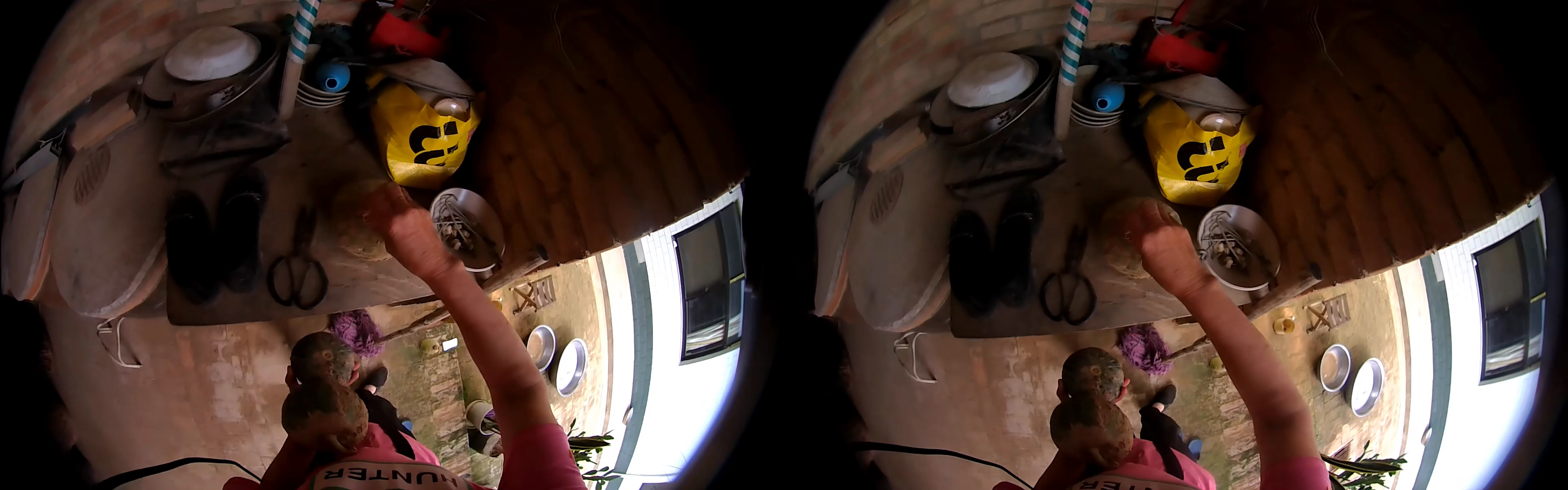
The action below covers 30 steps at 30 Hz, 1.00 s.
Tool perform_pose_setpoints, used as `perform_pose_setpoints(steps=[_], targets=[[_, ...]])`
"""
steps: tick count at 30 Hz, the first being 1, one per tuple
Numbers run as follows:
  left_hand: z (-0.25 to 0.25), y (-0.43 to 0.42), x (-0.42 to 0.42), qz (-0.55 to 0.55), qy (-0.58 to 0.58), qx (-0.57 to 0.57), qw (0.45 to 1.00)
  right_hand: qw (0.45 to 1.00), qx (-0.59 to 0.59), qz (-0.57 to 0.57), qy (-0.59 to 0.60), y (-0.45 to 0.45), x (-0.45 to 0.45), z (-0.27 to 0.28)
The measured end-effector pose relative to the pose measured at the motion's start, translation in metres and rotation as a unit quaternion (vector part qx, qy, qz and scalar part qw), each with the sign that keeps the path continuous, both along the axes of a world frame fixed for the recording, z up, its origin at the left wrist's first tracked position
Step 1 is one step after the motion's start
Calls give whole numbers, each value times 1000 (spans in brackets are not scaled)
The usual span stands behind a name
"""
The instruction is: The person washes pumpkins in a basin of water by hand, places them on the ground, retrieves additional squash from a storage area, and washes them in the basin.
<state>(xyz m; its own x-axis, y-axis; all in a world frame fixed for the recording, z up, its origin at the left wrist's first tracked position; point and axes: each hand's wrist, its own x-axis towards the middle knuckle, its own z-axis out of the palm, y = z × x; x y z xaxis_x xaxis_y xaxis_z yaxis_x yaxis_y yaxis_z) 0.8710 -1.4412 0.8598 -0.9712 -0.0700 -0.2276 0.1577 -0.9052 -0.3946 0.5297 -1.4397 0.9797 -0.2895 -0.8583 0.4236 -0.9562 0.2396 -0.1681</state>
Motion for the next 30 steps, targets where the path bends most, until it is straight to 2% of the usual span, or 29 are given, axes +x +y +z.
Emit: perform_pose_setpoints(steps=[2,5,8,10,12,17,18,21,22,23,24,26,27,29,30], targets=[[-10,-6,-4,1,-7,-28,1000,1000,17,-1,3,-4,-4,4],[-1,-9,-3,-19,7,27,999,999,22,35,25,-9,-12,8],[12,-11,-6,14,9,58,998,997,18,69,18,-11,-22,7],[3,-15,3,-13,27,99,995,996,41,81,3,-9,-29,4],[-6,-18,7,-36,13,100,994,995,53,75,46,-9,-29,6],[-23,-17,13,-81,-60,-27,995,993,41,64,94,5,-15,10],[-22,-16,13,-82,-59,47,994,993,40,59,96,10,-9,10],[-31,-13,5,-100,-125,-56,986,991,8,34,131,29,13,4],[-21,-15,2,-125,-154,-192,961,989,-1,28,148,36,21,4],[-34,-14,8,-124,-157,-162,966,986,-9,18,167,45,31,7],[-59,-15,11,-127,-162,-133,970,997,-26,10,68,57,42,20],[-76,-11,10,-141,-165,-100,971,996,-50,-42,61,80,70,33],[-79,-7,10,-155,-164,-104,969,984,-46,-78,151,91,81,30],[-82,-2,6,-187,-165,-117,961,990,-111,-76,31,114,104,13],[-83,2,6,-201,-165,-124,958,985,-140,-95,17,131,116,11]])
